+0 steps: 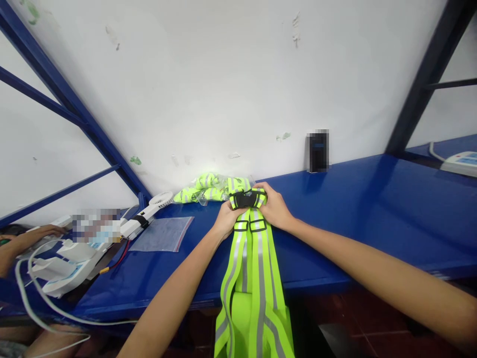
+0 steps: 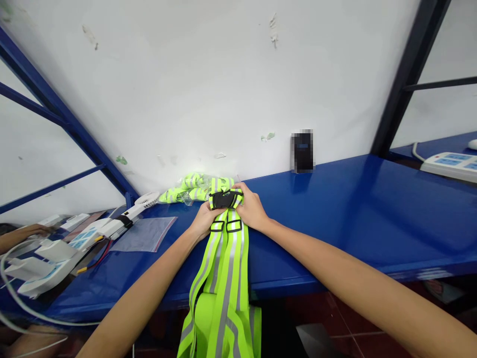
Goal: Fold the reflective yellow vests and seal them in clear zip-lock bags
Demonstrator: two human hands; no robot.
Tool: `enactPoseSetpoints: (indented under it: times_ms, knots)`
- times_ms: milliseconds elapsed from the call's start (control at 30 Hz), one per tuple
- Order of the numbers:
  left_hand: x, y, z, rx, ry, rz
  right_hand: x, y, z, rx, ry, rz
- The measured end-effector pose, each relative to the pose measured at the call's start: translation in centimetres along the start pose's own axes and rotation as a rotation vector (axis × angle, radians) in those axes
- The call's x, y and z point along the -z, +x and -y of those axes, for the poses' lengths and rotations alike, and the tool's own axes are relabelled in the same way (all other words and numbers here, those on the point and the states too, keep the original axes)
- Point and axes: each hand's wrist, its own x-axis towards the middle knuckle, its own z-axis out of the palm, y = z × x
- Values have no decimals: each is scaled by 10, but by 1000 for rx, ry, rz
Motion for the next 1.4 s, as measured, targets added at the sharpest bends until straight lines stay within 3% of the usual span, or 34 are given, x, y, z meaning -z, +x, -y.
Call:
enactPoseSetpoints:
  times_ms: [233,500,667,933,1200,1400]
  knots:
    - [1,3,1,-79,33,-19,-6,-1,-2,-30,149,17]
    - [10,4,-4,-207,199,-140,7,5,4,-68,344,363]
    - [6,3,-5,-248,139,-140,2,7,5,-255,564,291]
    - [3,3,0,-85,-59,-168,-6,6,2,-441,898,267]
    - [3,4,-7,-344,230,-180,-5,5,6,-469,1021,171]
    - [1,2,-7,-355,252,-157,-3,7,10,-535,1006,180]
